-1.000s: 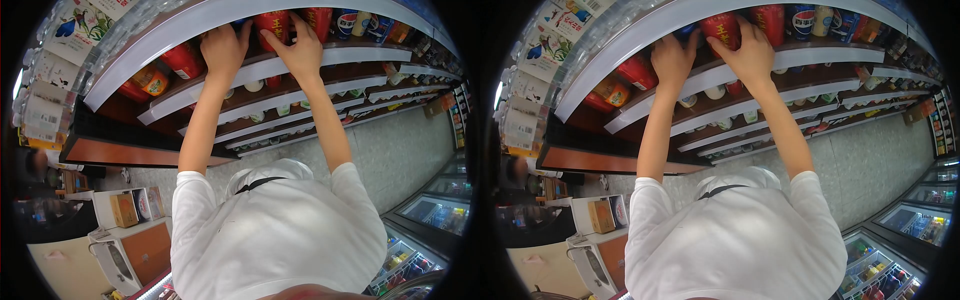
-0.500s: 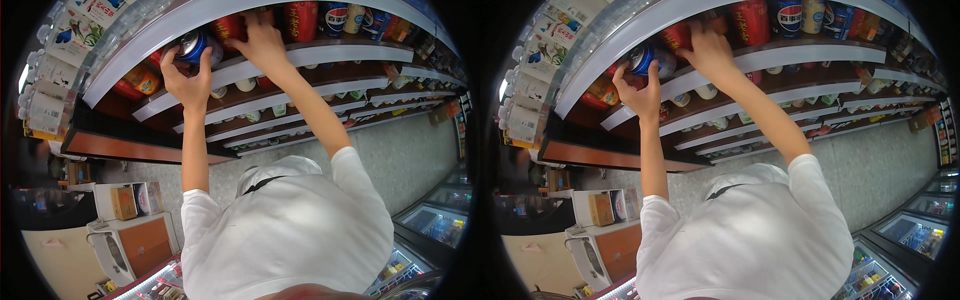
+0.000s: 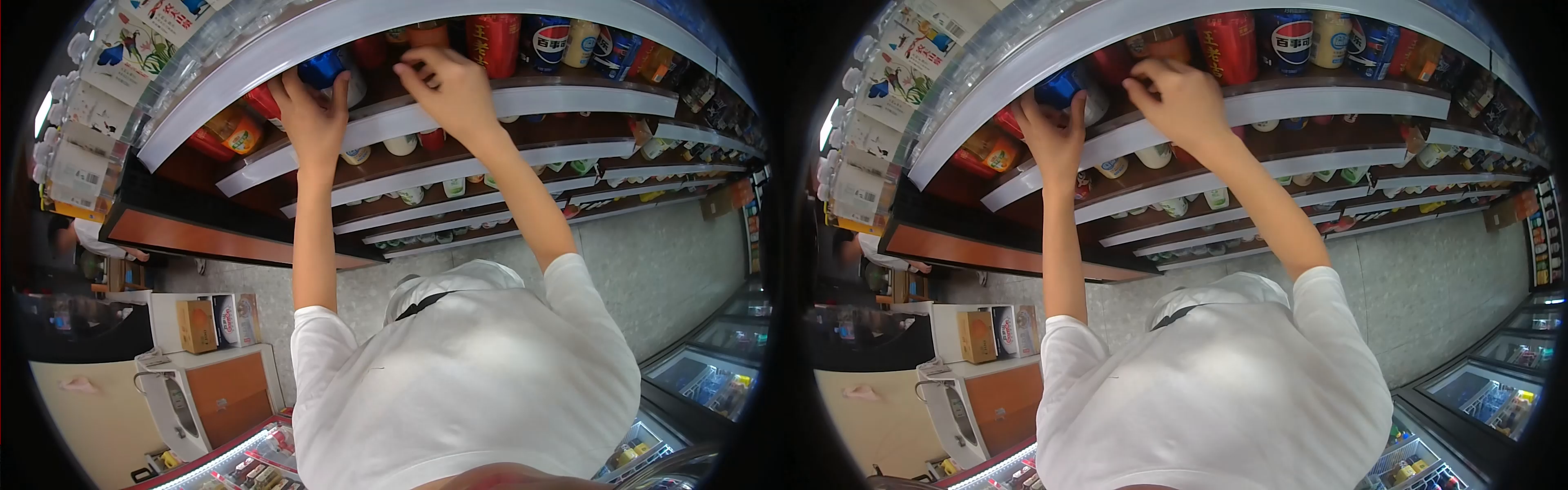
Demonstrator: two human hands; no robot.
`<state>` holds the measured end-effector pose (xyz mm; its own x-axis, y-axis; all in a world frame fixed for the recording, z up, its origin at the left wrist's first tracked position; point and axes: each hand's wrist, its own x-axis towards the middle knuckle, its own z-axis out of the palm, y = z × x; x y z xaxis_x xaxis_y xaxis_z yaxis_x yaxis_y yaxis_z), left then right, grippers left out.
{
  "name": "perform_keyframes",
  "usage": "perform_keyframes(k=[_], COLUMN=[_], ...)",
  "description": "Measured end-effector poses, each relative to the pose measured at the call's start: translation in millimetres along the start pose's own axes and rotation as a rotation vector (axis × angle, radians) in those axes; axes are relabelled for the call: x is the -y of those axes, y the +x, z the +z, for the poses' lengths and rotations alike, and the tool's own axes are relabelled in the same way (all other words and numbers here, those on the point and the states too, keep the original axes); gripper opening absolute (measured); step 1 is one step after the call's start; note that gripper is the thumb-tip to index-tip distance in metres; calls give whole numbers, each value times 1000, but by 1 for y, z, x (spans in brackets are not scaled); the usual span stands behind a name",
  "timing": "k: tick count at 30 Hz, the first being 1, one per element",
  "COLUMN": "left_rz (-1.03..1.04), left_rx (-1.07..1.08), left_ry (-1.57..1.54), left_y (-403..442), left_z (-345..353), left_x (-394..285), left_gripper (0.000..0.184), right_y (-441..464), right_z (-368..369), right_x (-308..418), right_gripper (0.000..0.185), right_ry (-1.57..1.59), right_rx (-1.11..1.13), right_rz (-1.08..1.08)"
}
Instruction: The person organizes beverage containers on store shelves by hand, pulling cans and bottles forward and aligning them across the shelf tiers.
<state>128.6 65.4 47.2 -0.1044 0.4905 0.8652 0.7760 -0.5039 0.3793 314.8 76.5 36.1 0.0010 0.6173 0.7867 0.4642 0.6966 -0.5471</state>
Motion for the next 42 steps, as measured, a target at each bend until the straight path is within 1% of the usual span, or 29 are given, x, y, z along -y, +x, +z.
perform_keyframes(k=[2, 3, 4, 5, 6, 8, 9, 11, 12, 13, 15, 16, 20, 22, 25, 28, 29, 30, 31, 32, 33, 34, 35, 36, 38, 39, 40, 41, 42], left_rz=[81, 80, 180, 280, 282, 320, 326, 419, 471, 474, 197, 122, 193, 134, 176, 156, 158, 38, -80, -75, -192, -311, -311, -260, -191, -196, -202, -206, -207], left_rx=[-88, -83, -121, -160, -159, -144, -141, -113, -165, -163, 48, 125, 187, 269, 244, 199, 199, 239, 279, 282, 281, 279, 280, 247, 216, 213, 207, 201, 198], left_ry=[127, 130, 280, 427, 425, 600, 597, 384, 224, 218, 28, 29, -111, -73, 12, -65, -65, -16, 32, 32, -75, -182, -182, -202, -231, -230, -199, -168, -166], left_y=[-4, -5, -5, -5, -5, -5, -4, 2, 11, 16, 21, 28, 47, 44, 43, 39, 37, 31, 27, 23, 18, 15, 14, 14, 13, 11, 9, 7, 6], left_z=[7, 9, 11, 14, 17, 21, 25, 40, 51, 57, 68, 74, 93, 101, 111, 103, 91, 75, 61, 52, 45, 38, 32, 27, 20, 20, 22, 23, 24], left_x=[-1, -2, -2, -4, -6, -13, -15, -21, -24, -30, -38, -33, -37, -39, -28, -19, -27, -36, -43, -43, -39, -38, -38, -40, -43, -41, -39, -37, -37], left_gripper=[60, 60, 56, 51, 51, 41, 41, 30, 23, 23, 19, 27, 32, 37, 37, 36, 36, 38, 40, 40, 47, 54, 54, 58, 66, 66, 66, 66, 66], right_y=[-2, -5, -8, -12, -16, -23, -25, -29, -30, -31, -34, -36, -45, -47, -44, -36, -34, -31, -28, -24, -21, -18, -14, -10, -3, 1, 4, 8, 11], right_z=[-12, -18, -24, -31, -40, -52, -57, -66, -69, -73, -82, -85, -87, -88, -88, -84, -82, -80, -79, -79, -79, -77, -75, -73, -62, -54, -45, -37, -28], right_x=[-5, -8, -10, -12, -14, -17, -20, -27, -31, -33, -35, -36, -44, -47, -47, -46, -49, -49, -45, -38, -34, -34, -36, -38, -42, -44, -44, -42, -40], right_gripper=[18, 17, 14, 14, 13, 9, 9, 9, 8, 8, 8, 8, 8, 8, 12, 19, 25, 30, 30, 35, 40, 40, 45, 49, 49, 50, 44, 44, 41], right_ry=[43, 82, 89, 88, 53, 24, 23, 36, 29, 24, 40, 37, 52, 49, 49, 7, -45, -97, -96, -183, -270, -269, -332, -395, -362, -328, -314, -312, -299], right_rx=[-39, -81, -134, -136, -107, -100, -106, -207, -243, -248, -245, -245, -217, -218, -247, -288, -275, -262, -267, -241, -213, -216, -198, -178, -151, -131, -153, -150, -56], right_rz=[-4, -9, -64, -62, -83, -107, -103, -65, -70, -68, -39, -37, 28, 42, 83, 90, 83, 76, 77, 128, 181, 184, 174, 163, 163, 161, 133, 130, 163])
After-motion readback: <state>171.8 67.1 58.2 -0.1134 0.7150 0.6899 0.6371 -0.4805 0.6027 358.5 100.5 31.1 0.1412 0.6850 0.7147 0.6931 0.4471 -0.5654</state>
